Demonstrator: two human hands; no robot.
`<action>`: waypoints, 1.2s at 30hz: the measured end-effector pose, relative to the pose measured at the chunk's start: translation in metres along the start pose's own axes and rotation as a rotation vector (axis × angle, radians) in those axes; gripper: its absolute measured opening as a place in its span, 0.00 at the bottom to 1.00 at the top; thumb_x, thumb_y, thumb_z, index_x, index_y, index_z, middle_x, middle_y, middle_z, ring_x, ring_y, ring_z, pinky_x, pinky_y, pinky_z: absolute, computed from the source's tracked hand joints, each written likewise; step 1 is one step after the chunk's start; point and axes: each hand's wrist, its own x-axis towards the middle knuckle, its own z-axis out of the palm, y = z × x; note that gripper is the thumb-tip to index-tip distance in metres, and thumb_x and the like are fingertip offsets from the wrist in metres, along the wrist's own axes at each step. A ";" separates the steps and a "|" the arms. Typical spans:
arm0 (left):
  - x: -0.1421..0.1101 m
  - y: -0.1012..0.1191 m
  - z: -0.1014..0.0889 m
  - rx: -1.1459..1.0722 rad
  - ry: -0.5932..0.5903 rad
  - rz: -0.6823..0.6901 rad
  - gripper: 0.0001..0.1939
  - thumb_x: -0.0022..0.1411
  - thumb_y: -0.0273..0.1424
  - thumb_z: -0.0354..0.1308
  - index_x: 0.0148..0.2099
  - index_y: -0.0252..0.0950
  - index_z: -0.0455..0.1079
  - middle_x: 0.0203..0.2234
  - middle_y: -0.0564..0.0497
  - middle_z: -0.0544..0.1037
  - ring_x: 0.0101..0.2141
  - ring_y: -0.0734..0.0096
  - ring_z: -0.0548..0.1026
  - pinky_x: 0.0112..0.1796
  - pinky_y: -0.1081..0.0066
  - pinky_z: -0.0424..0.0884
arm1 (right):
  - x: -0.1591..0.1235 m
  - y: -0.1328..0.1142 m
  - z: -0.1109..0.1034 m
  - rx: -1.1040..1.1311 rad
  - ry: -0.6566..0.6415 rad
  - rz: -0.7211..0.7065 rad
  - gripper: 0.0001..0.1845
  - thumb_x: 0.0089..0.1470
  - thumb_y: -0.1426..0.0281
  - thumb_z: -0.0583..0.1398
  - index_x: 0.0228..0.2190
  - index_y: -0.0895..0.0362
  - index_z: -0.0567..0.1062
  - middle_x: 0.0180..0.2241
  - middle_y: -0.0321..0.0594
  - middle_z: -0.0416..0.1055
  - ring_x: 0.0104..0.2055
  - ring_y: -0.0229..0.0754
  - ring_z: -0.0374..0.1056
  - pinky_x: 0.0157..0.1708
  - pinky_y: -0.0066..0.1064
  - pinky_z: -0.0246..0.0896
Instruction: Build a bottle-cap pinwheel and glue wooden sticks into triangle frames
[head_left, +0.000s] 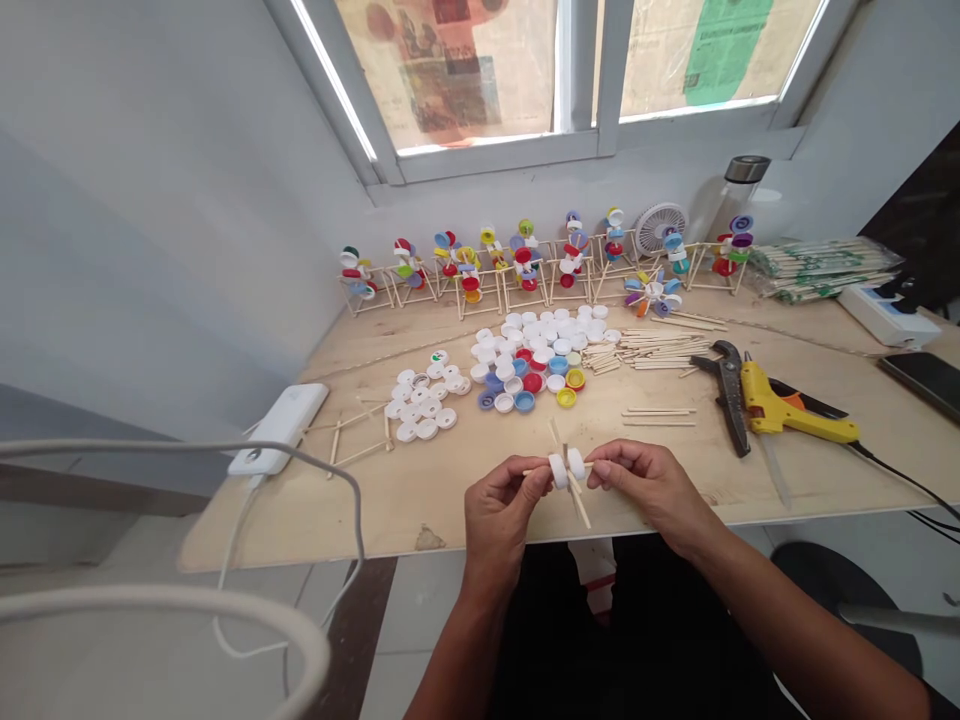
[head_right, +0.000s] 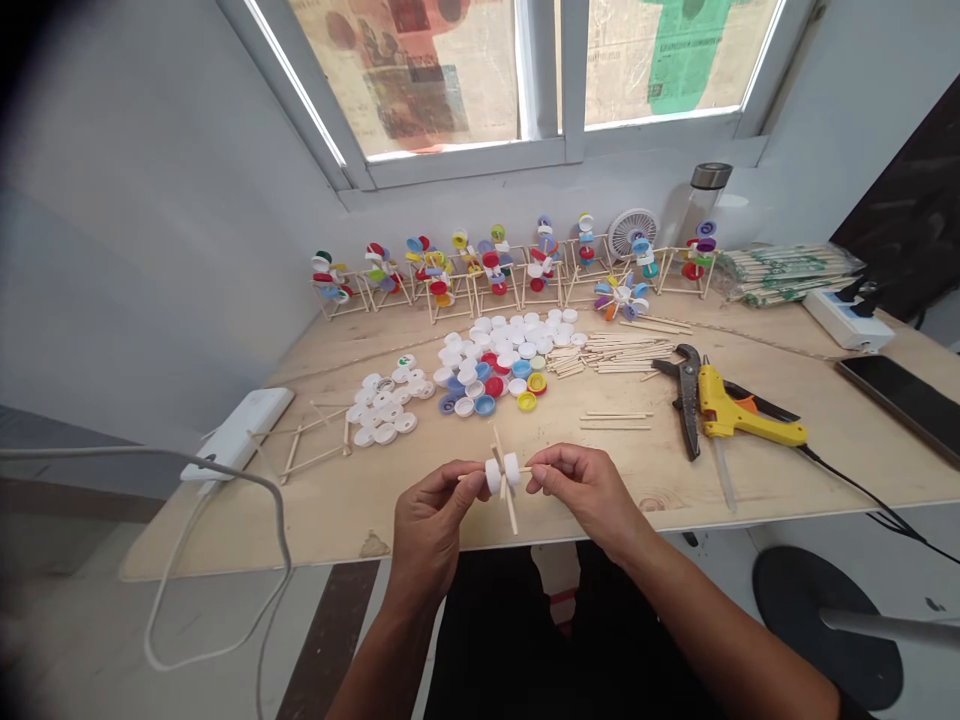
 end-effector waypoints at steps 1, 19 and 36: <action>0.001 0.000 0.000 0.006 0.008 -0.001 0.09 0.50 0.36 0.65 0.29 0.35 0.77 0.21 0.52 0.75 0.26 0.71 0.71 0.32 0.72 0.68 | 0.001 0.000 -0.001 -0.027 -0.010 -0.014 0.16 0.50 0.56 0.61 0.33 0.56 0.75 0.28 0.37 0.74 0.32 0.38 0.67 0.35 0.31 0.61; 0.019 -0.011 -0.009 0.212 0.011 -0.062 0.32 0.56 0.52 0.53 0.10 0.37 0.54 0.08 0.57 0.54 0.14 0.78 0.52 0.20 0.72 0.52 | 0.016 -0.011 0.002 -0.130 -0.009 -0.070 0.18 0.50 0.54 0.60 0.33 0.57 0.75 0.27 0.39 0.75 0.31 0.39 0.69 0.32 0.31 0.62; 0.024 -0.012 -0.019 0.108 0.017 -0.070 0.13 0.52 0.40 0.62 0.28 0.34 0.72 0.16 0.56 0.67 0.21 0.76 0.64 0.26 0.76 0.61 | 0.031 -0.004 0.008 -0.071 -0.017 -0.037 0.16 0.47 0.58 0.62 0.33 0.58 0.75 0.29 0.39 0.75 0.32 0.39 0.69 0.34 0.30 0.61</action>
